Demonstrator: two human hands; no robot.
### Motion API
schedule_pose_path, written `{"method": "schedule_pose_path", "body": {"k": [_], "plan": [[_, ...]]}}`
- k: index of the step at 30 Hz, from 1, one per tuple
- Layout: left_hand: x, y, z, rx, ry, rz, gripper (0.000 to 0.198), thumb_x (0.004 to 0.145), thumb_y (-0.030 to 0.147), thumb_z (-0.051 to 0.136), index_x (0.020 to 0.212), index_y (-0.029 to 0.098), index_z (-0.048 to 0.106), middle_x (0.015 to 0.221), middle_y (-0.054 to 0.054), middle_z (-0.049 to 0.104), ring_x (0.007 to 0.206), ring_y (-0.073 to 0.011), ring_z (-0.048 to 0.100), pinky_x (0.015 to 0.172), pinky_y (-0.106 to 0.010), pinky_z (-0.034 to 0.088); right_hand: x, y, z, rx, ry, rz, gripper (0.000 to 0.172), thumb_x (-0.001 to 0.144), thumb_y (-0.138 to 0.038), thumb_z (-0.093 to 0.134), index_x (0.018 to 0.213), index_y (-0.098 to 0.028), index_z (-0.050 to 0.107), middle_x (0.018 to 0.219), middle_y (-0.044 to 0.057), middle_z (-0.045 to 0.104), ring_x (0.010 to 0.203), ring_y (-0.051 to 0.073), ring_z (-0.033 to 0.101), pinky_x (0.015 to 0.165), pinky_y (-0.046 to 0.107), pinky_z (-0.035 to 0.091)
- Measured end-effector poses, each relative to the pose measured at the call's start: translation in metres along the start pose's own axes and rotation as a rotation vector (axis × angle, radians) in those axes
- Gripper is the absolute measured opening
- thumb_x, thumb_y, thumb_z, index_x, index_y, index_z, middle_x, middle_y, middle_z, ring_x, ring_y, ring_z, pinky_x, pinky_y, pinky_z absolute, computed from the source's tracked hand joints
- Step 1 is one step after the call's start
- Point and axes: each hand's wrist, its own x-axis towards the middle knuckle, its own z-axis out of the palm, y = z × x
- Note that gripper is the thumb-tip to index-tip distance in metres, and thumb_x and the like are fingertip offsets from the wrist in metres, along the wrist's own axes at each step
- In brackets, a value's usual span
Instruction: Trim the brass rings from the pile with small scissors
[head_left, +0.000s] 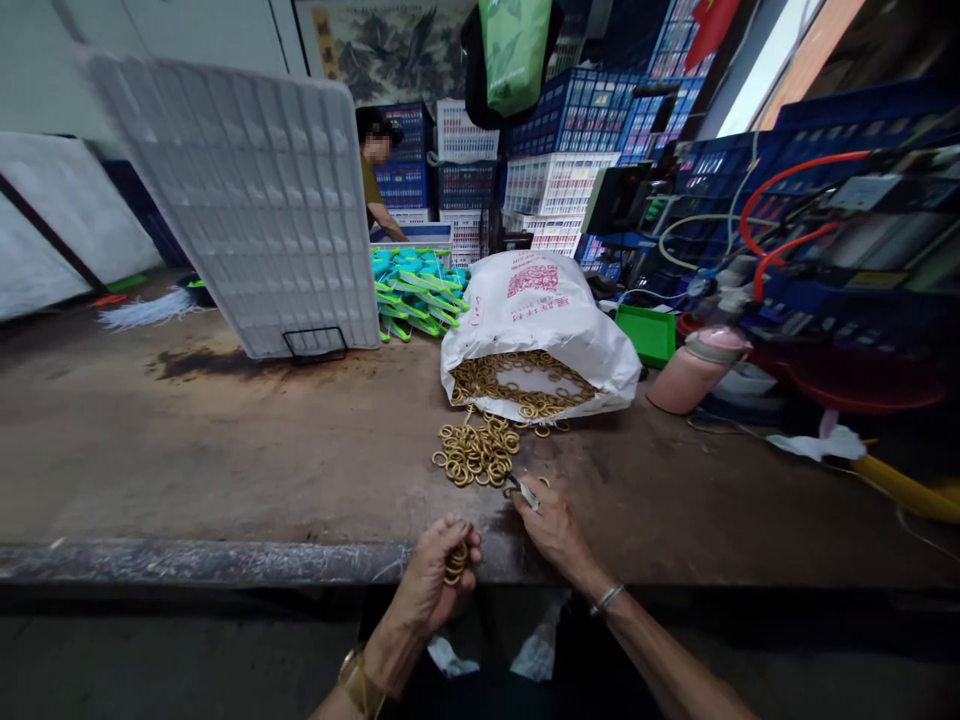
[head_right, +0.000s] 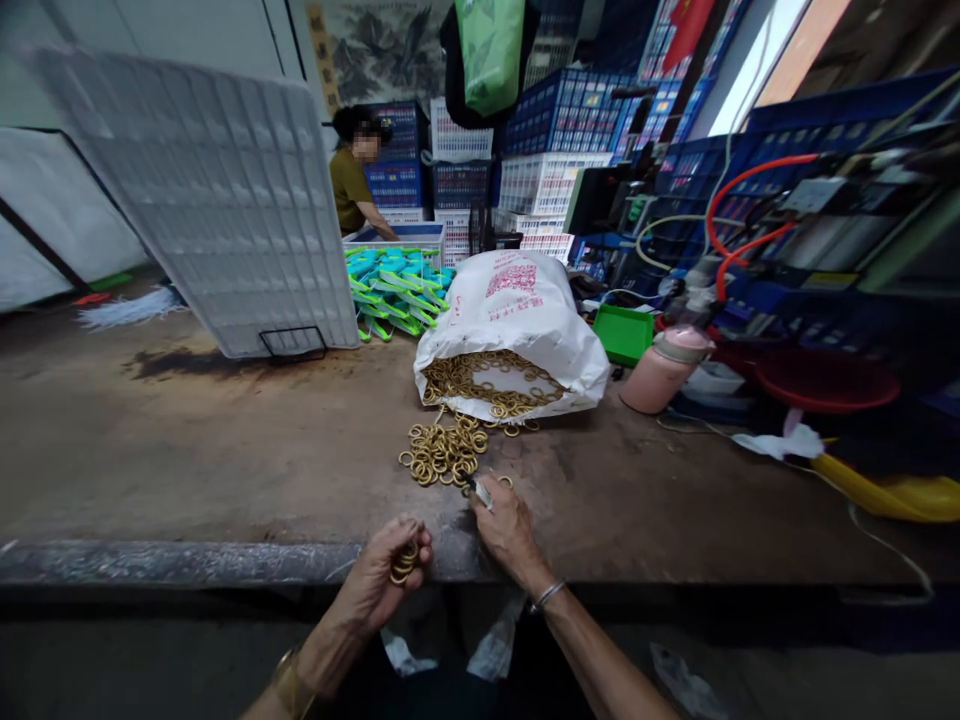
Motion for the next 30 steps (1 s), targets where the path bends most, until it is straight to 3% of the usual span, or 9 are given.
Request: {"method": "schedule_pose_path", "body": {"k": [5, 10, 16, 19, 24, 30], "plan": [[0.001, -0.001, 0.007, 0.203, 0.097, 0.138, 0.04, 0.065, 0.042, 0.064, 0.092, 0.017, 0.049, 0.058, 0.004, 0.051, 0.043, -0.0057, 0.043, 0.033, -0.014, 0.026, -0.016, -0.031, 0.013, 0.34, -0.159, -0.025, 0.025, 0.075, -0.035, 0.044, 0.062, -0.017, 0.054, 0.053, -0.004, 0.047, 0.051, 0.009, 0.04, 0.049, 0.02, 0.03], [0.0, 0.003, 0.01, 0.326, 0.171, 0.191, 0.03, 0.065, 0.041, 0.063, 0.075, 0.016, 0.052, 0.046, 0.008, 0.043, 0.036, -0.0032, 0.034, 0.036, -0.015, 0.024, -0.025, -0.053, 0.007, 0.529, -0.328, 0.016, 0.03, 0.074, -0.041, 0.046, 0.06, -0.015, 0.055, 0.052, -0.004, 0.047, 0.05, 0.009, 0.04, 0.048, 0.019, 0.031], [-0.001, 0.003, 0.012, 0.415, 0.139, 0.374, 0.02, 0.067, 0.033, 0.063, 0.066, 0.015, 0.056, 0.057, 0.002, 0.055, 0.052, -0.0091, 0.048, 0.052, -0.019, 0.038, -0.023, -0.053, 0.005, 0.562, -0.327, 0.09, 0.035, 0.075, -0.043, 0.043, 0.053, -0.016, 0.048, 0.045, -0.004, 0.042, 0.044, 0.007, 0.036, 0.043, 0.019, 0.028], [-0.001, 0.002, 0.012, 0.414, 0.116, 0.287, 0.024, 0.068, 0.037, 0.061, 0.063, 0.015, 0.053, 0.052, 0.004, 0.051, 0.045, -0.0066, 0.043, 0.045, -0.017, 0.034, -0.022, -0.051, 0.007, 0.553, -0.294, 0.11, 0.032, 0.074, -0.04, 0.044, 0.055, -0.016, 0.048, 0.048, -0.004, 0.044, 0.046, 0.008, 0.037, 0.044, 0.019, 0.029], [0.001, 0.001, 0.005, 0.392, 0.063, 0.064, 0.032, 0.071, 0.047, 0.054, 0.065, 0.017, 0.045, 0.047, 0.007, 0.041, 0.034, -0.0024, 0.028, 0.034, -0.015, 0.017, -0.021, -0.049, 0.011, 0.535, -0.278, 0.096, 0.022, 0.072, -0.034, 0.046, 0.059, -0.016, 0.051, 0.053, -0.004, 0.049, 0.053, 0.009, 0.043, 0.051, 0.019, 0.033], [0.001, -0.003, 0.0, 0.313, 0.038, 0.09, 0.032, 0.071, 0.046, 0.055, 0.067, 0.017, 0.043, 0.052, 0.007, 0.042, 0.036, -0.0014, 0.027, 0.035, -0.014, 0.015, -0.018, -0.042, 0.015, 0.646, -0.348, 0.147, 0.024, 0.074, -0.034, 0.043, 0.062, -0.016, 0.052, 0.052, -0.003, 0.05, 0.05, 0.009, 0.044, 0.05, 0.02, 0.035]]}}
